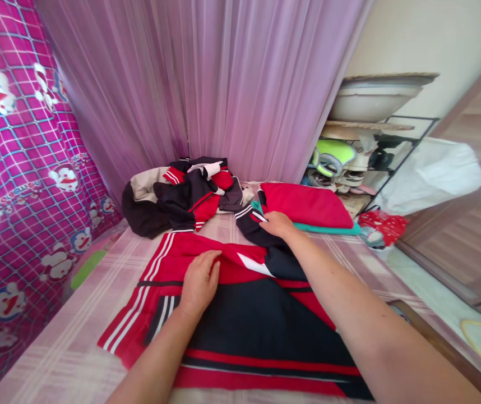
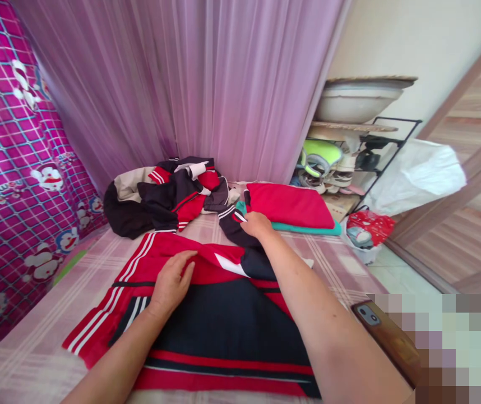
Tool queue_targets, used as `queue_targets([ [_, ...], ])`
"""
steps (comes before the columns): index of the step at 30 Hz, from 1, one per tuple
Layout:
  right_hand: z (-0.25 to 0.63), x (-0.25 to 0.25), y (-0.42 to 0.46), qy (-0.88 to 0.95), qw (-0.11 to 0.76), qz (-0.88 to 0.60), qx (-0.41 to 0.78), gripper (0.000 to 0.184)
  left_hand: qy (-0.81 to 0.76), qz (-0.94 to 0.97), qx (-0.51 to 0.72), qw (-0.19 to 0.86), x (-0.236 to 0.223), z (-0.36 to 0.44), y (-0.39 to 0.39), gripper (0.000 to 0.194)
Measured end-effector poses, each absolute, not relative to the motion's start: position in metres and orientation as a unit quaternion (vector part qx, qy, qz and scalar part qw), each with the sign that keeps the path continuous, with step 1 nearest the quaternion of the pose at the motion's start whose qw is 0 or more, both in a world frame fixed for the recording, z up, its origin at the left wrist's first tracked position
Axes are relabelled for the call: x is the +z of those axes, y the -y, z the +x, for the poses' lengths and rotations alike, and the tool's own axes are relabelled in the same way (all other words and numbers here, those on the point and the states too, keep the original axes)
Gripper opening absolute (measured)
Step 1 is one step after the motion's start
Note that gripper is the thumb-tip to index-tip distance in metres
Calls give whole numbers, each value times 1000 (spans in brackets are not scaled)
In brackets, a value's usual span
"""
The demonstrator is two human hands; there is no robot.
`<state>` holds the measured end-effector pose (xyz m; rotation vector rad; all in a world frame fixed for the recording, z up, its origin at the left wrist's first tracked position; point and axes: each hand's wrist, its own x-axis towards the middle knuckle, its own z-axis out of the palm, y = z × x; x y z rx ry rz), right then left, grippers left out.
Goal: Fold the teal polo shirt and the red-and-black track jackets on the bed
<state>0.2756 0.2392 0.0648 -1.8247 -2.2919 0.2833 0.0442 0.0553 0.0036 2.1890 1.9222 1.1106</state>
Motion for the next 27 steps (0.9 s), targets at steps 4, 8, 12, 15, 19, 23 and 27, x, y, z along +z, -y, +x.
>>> queue_targets([
  [4, 319, 101, -218, 747, 214, -586, 230, 24, -640, 719, 261, -69, 25, 2, -84, 48],
  [8, 355, 129, -181, 665, 378, -469, 441, 32, -638, 763, 63, -77, 45, -41, -122, 50],
  [12, 375, 147, -135, 608, 416, -418, 531, 37, -604, 795, -29, -53, 61, -55, -137, 28],
  [15, 383, 154, -100, 628, 342, -419, 559, 41, -584, 809, -38, -61, 70, -53, -128, 20],
  [19, 382, 154, -62, 688, 86, -380, 613, 48, -553, 828, -46, -86, 81, -56, -99, 30],
  [23, 374, 134, -56, 725, -78, -379, 570, 52, -531, 838, -72, -99, 87, -61, -62, 33],
  [27, 389, 94, -80, 722, 65, -544, 422, 38, -522, 837, -115, -114, 85, -56, -31, 25],
])
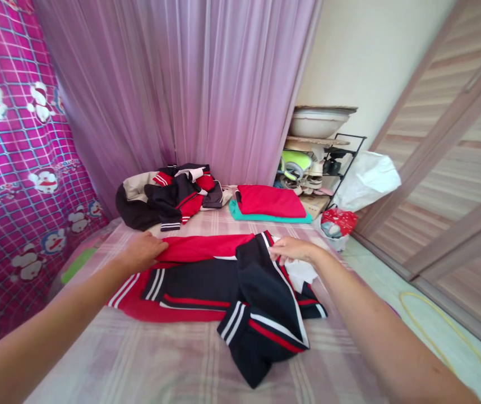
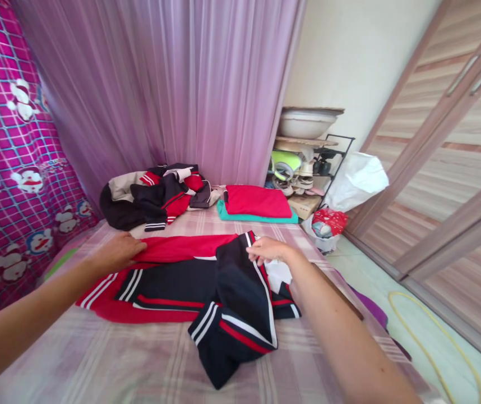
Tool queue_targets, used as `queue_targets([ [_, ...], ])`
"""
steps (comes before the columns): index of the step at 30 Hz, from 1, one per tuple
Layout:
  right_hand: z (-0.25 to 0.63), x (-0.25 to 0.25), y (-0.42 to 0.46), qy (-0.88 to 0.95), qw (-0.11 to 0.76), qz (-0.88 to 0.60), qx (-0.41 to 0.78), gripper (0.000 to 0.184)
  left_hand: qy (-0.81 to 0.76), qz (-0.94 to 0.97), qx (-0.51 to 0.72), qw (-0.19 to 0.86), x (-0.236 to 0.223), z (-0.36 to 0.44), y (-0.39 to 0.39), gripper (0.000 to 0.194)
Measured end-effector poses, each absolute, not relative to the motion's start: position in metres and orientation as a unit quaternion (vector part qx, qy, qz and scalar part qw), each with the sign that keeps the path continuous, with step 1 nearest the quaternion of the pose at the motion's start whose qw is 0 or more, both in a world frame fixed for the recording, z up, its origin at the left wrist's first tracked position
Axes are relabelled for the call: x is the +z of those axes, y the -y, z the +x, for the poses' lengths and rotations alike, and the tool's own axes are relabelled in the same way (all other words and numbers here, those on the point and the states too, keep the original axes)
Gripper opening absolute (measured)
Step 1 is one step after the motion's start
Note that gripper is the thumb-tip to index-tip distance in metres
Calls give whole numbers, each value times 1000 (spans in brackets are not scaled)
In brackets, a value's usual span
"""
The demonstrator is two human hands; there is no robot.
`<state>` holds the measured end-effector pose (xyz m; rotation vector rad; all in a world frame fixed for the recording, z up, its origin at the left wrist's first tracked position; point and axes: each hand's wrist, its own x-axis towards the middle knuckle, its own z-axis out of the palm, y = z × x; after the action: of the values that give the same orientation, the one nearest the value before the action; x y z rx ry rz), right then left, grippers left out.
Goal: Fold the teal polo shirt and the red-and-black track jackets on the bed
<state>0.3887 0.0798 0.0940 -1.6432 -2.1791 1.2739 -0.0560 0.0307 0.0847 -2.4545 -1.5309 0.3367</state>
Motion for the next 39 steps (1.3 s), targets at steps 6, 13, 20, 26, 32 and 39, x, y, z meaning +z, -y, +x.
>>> queue_targets([
  [6, 420, 52, -112, 667, 166, -700, 197, 30, 545, -831, 64, 91, 74, -72, -21, 29],
  [13, 390, 43, -140, 691, 148, -694, 140, 32, 632, -775, 24, 5, 60, -115, -43, 44],
  [20, 392, 51, -137, 702, 98, -699, 90, 47, 631, -773, 18, -57, 51, -122, -51, 58],
  [26, 413, 50, -129, 691, -9, -719, 67, 49, 676, -734, 2, -63, 63, -120, -71, 54],
  [32, 393, 49, -154, 769, 98, -630, 39, 50, 675, -728, 27, -122, 60, -114, -102, 58],
  [39, 405, 29, -170, 815, 12, -560, 149, 50, 662, -714, 84, -214, 63, -122, -111, 53],
])
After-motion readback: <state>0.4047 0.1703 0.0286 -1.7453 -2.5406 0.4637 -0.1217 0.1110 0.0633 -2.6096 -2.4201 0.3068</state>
